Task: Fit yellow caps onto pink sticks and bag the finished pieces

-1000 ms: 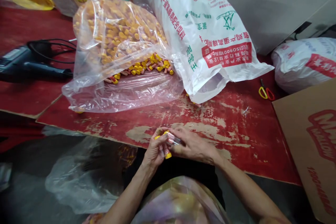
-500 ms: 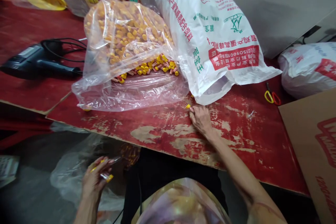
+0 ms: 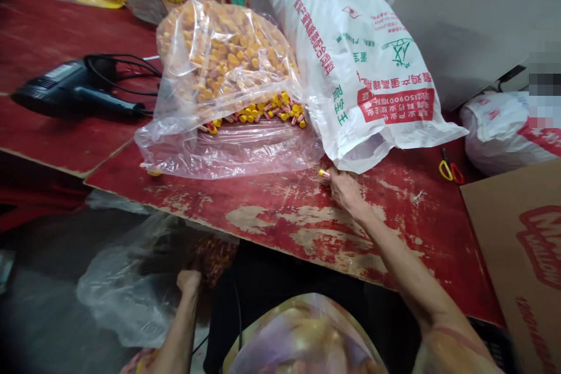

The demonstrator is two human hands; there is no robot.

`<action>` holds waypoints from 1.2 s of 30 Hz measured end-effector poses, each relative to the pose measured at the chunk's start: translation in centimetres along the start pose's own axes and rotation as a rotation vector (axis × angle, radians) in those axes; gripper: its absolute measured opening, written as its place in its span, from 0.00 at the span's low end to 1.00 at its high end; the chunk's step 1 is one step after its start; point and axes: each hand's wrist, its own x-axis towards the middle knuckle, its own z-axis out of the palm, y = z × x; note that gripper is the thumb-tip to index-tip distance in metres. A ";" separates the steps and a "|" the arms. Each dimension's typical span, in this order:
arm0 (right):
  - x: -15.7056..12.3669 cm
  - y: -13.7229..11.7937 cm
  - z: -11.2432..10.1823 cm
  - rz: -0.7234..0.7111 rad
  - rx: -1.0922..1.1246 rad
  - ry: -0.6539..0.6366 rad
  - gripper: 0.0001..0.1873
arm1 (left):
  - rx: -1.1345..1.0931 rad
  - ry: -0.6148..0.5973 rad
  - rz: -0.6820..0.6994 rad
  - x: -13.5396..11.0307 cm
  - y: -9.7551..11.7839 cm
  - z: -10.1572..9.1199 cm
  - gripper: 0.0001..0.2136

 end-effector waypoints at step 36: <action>-10.1 -17.9 -0.8 -0.810 0.786 0.473 0.24 | -1.019 -0.116 -0.188 -11.8 8.2 -1.8 0.13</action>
